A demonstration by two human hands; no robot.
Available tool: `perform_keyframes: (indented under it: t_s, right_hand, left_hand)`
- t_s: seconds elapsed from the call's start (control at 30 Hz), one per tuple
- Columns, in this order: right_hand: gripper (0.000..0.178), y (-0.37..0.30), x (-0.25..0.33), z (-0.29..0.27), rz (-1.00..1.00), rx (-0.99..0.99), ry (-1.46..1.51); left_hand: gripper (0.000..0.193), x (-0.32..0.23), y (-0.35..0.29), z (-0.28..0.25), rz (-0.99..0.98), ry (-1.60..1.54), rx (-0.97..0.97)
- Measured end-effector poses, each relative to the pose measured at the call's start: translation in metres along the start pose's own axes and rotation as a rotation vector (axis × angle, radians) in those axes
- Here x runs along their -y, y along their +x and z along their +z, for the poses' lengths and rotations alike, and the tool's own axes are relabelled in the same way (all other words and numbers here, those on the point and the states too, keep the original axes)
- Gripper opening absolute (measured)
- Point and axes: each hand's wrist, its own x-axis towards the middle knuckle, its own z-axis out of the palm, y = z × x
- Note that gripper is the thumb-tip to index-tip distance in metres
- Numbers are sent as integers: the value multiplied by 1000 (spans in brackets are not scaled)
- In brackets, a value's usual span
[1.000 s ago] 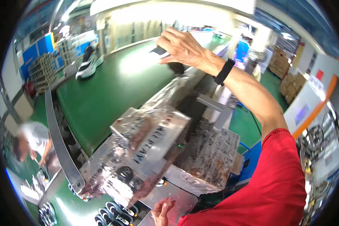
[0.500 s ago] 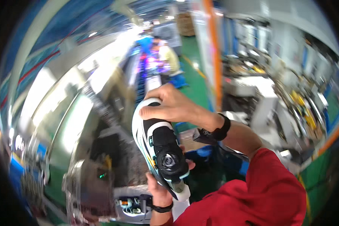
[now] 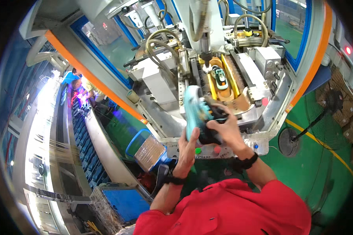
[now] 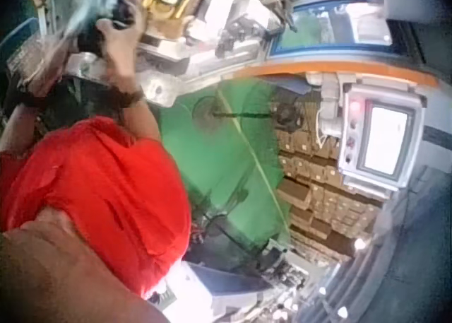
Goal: Operate a sole pressing machine and place finished shoes on a conveyor belt.
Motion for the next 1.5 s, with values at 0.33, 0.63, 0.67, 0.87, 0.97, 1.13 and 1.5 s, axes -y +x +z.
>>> perform_keyframes:
  t_s: [0.33,0.63,0.67,0.87,0.97,1.13,1.5]
  right_hand:
    - [59,47,16,-152,18,-424,-101]
    - [54,115,10,-192,-89,-593,-498]
    - [53,136,12,-200,-61,-565,-534]
    - [54,308,-4,-143,220,-144,-857]
    - [50,356,-38,-71,324,26,-1164]
    - [35,386,-153,2,127,-46,-1289]
    - [32,194,-103,61,-32,304,-999]
  left_hand:
    - [57,91,329,74,185,733,-122]
    - [74,119,408,94,-21,815,-114]
    - [58,100,395,100,-133,816,-74]
    - [20,24,257,25,-474,-229,156]
    - [33,-21,173,-23,-494,-189,121]
    - [49,-53,63,-111,-253,-235,-188]
    - [29,6,-109,-137,-54,-409,-986]
